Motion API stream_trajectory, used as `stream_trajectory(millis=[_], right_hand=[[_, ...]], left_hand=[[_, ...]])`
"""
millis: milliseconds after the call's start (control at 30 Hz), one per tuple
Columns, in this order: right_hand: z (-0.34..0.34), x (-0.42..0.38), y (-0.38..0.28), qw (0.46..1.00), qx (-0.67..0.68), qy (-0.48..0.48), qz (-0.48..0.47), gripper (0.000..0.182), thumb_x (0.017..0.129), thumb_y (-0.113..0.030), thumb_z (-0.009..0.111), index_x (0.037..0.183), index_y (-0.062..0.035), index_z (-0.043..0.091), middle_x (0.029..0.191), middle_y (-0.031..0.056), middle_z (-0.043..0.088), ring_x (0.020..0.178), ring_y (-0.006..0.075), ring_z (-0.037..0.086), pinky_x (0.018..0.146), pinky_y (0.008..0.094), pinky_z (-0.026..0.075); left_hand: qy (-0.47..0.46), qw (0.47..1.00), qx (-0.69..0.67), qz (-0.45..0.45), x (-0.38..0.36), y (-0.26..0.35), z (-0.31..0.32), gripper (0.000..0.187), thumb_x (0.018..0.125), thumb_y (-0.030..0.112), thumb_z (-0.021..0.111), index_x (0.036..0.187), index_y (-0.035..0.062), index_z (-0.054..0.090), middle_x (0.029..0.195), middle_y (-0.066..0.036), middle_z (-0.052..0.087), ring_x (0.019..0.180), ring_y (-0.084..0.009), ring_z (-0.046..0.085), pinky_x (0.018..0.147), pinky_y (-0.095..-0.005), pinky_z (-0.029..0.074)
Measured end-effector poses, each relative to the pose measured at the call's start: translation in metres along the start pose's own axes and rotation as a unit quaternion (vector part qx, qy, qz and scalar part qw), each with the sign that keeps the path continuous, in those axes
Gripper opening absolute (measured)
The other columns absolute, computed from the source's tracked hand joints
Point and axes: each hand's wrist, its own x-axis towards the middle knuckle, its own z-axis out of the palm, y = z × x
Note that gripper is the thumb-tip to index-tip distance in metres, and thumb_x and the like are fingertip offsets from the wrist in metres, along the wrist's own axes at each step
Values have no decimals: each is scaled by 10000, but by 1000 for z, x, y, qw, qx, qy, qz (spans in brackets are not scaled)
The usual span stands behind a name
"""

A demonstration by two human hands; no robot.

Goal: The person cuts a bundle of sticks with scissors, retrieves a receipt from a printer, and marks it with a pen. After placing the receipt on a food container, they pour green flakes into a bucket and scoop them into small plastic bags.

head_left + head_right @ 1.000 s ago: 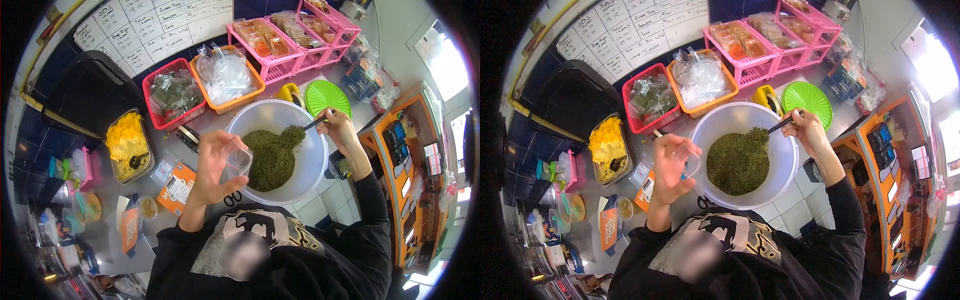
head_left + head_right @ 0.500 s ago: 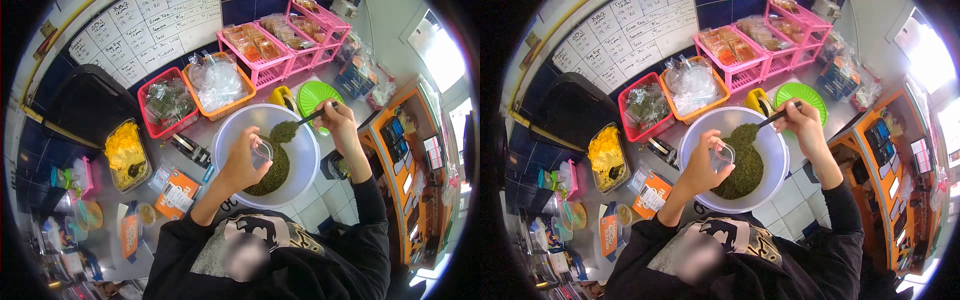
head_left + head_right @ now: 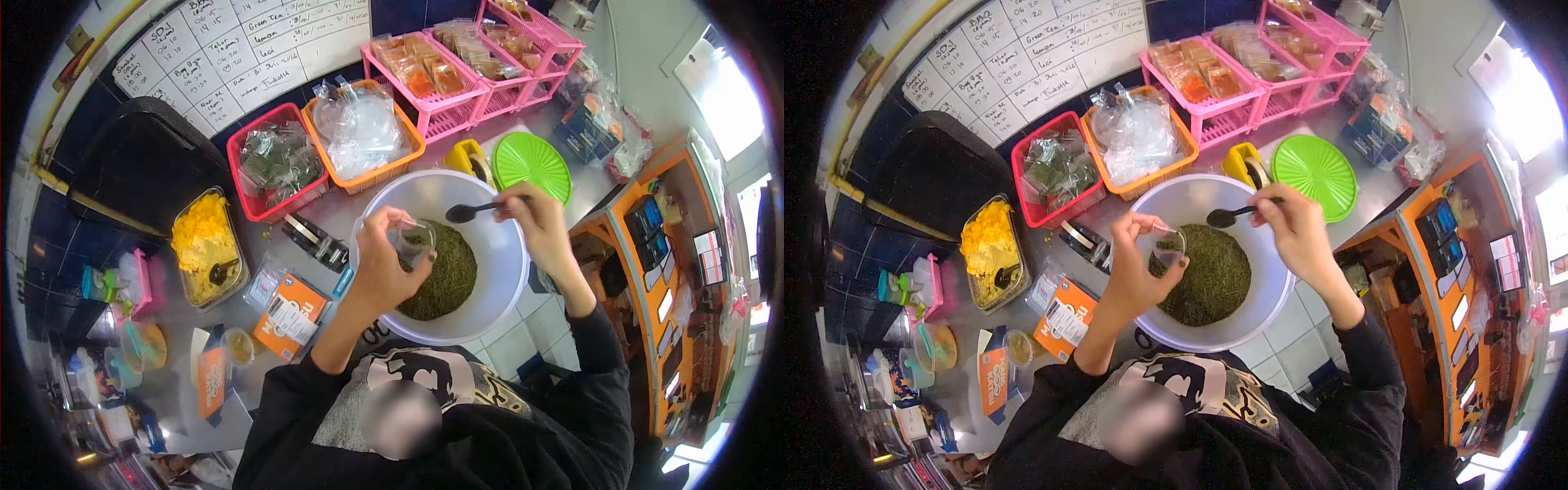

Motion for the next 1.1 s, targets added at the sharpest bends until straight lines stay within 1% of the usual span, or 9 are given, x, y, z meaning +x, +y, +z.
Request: stream_trajectory(millis=[167,233,367,433,567,633,700,900,1100], right_hand=[[58,33,86,980,-38,-134,140,131,862,-78,558,886,42,604,744,148,647,726,174,668,647,317,513],[82,46,93,973,-164,-152,56,148,830,-111,591,866,28,624,756,183,655,720,195,676,654,348,511],[134,49,132,967,-156,-198,37,169,810,-105,599,847,59,619,749,195,651,679,227,683,626,369,527],[157,44,145,947,-37,-281,153,208,812,-98,573,818,108,601,742,220,639,645,275,681,590,365,560],[158,42,133,945,59,-258,191,238,840,-89,524,798,138,582,757,234,623,634,310,677,575,355,587],[136,52,114,903,98,-219,357,229,868,-84,496,817,124,576,782,214,613,643,307,676,578,348,596],[102,54,69,903,116,-194,366,199,893,-73,478,870,109,556,798,192,604,648,290,673,570,338,593],[4,38,27,936,239,-54,254,275,962,-201,447,939,61,526,842,159,600,726,230,649,663,328,549],[-29,26,3,946,255,-16,200,271,971,-216,434,930,40,511,868,150,595,733,218,639,681,309,530]], left_hand=[[-9,1000,-1,-6,5,7,-8,631,697,-1,699,1144,39,256,1022,-147,485,1009,-238,509,928,-396,376],[15,998,-58,24,7,5,-10,626,700,-13,688,1146,38,251,1010,-138,531,1037,-245,519,961,-388,365],[16,986,-160,-45,4,8,-19,581,741,-50,636,1158,52,244,1058,-160,579,1105,-262,527,970,-384,379],[10,980,-188,-60,3,5,-22,573,749,-64,623,1164,58,248,1086,-180,566,1128,-278,517,962,-383,389],[25,973,-221,-65,-2,2,-30,589,735,-73,635,1169,64,261,1117,-197,523,1118,-272,512,968,-379,384],[27,974,-219,-58,-4,1,-34,598,726,-74,643,1170,66,266,1128,-200,506,1104,-263,514,970,-378,384],[17,979,-203,-22,-3,-1,-37,624,709,-65,665,1173,69,270,1128,-191,491,1063,-248,518,974,-375,380],[-11,986,-162,-35,-6,1,-34,640,709,-43,681,1188,58,270,1147,-197,499,1003,-242,543,898,-360,433],[-45,997,-65,0,-1,11,-25,644,710,-10,686,1219,48,296,1202,-173,533,923,-224,583,843,-322,454]])
